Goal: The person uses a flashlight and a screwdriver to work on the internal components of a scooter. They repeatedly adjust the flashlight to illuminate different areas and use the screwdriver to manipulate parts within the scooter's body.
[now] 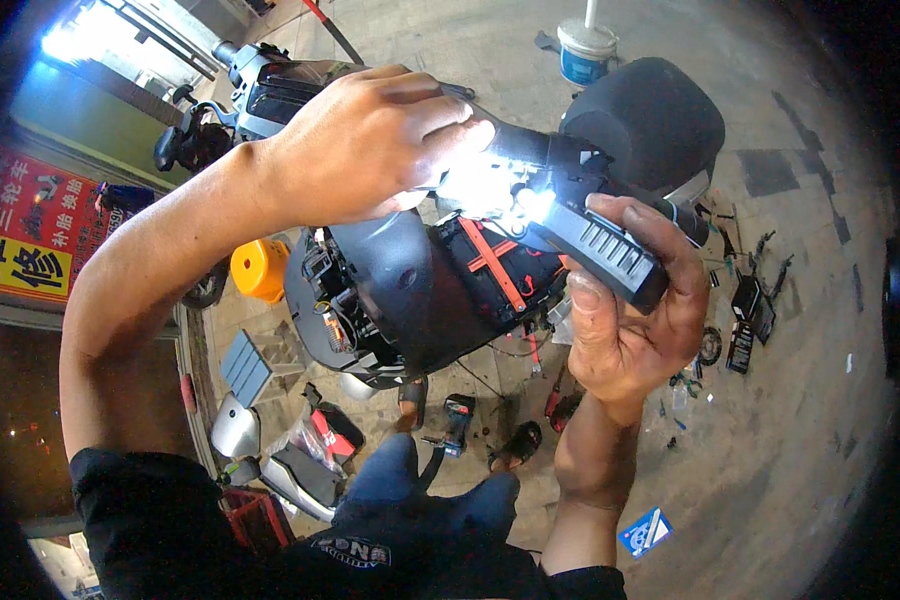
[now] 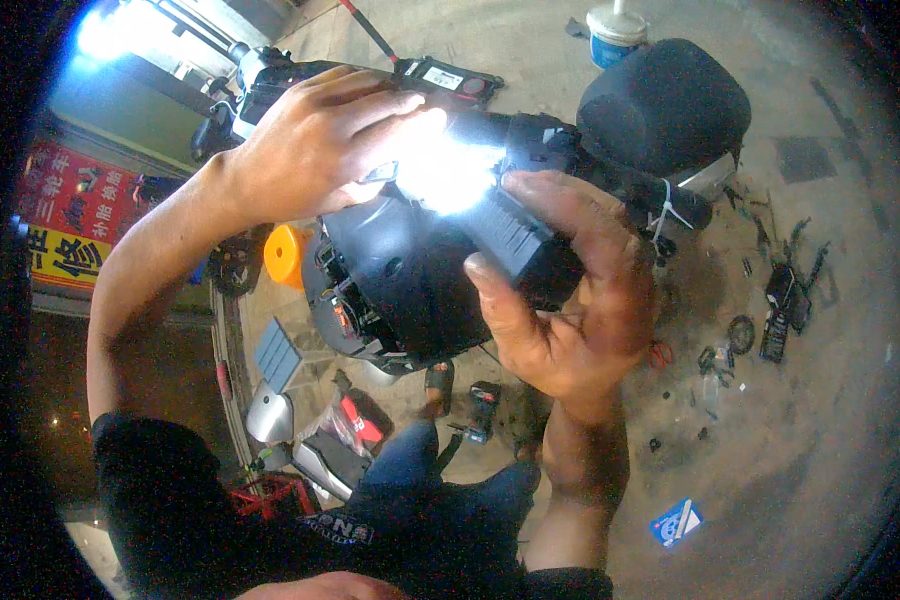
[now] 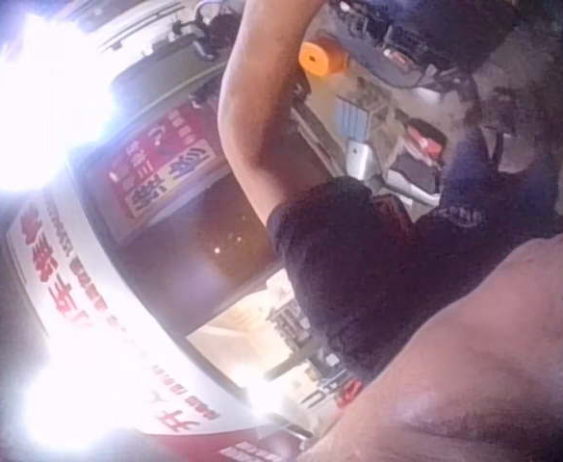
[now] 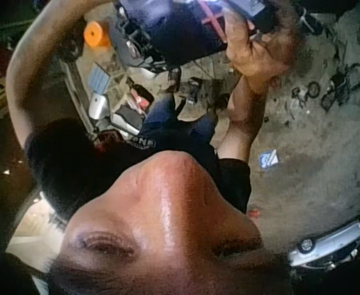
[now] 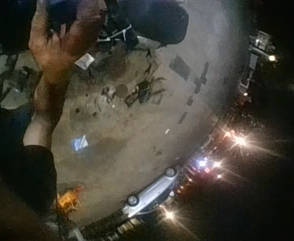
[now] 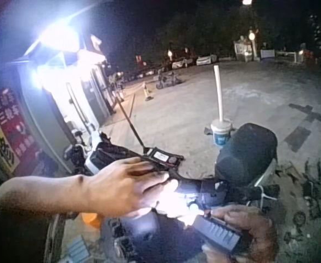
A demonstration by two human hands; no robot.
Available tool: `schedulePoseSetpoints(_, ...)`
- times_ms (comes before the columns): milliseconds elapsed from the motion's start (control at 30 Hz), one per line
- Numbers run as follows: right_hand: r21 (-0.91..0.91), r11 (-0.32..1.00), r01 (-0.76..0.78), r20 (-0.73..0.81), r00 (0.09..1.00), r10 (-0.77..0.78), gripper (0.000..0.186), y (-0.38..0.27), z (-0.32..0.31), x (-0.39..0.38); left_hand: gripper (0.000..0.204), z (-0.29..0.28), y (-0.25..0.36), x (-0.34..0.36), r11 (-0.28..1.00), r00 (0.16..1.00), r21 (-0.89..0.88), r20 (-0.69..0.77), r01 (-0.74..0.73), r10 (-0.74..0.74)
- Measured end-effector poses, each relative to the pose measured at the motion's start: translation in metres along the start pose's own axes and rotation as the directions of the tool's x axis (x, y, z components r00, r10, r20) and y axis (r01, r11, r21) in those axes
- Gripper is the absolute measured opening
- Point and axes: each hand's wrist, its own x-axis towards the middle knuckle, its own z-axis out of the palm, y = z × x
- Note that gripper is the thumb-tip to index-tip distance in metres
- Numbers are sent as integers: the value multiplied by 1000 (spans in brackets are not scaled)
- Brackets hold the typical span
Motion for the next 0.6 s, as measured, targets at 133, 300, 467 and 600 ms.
schedulePoseSetpoints(133, -81, 985, 152, 122, 982, -142, 42, -5, -3, -3, 62, -1, 1, 0, 1000, 1000, 9, -1, -1, 1)
schedulePoseSetpoints(300, -40, 991, 130, -3, 992, -130, 42, -11, 10, -26, 64, 1, 6, 2, 997, 1000, 76, -13, 30, -29)
schedulePoseSetpoints(467, -87, 991, 106, -26, 994, -108, 39, -18, 14, -37, 65, 6, 8, 3, 989, 999, 140, -20, 36, -34)
schedulePoseSetpoints(600, -110, 985, 135, 10, 991, -135, 40, -19, 11, -37, 63, 5, 6, 2, 990, 999, 135, 28, 33, -38)
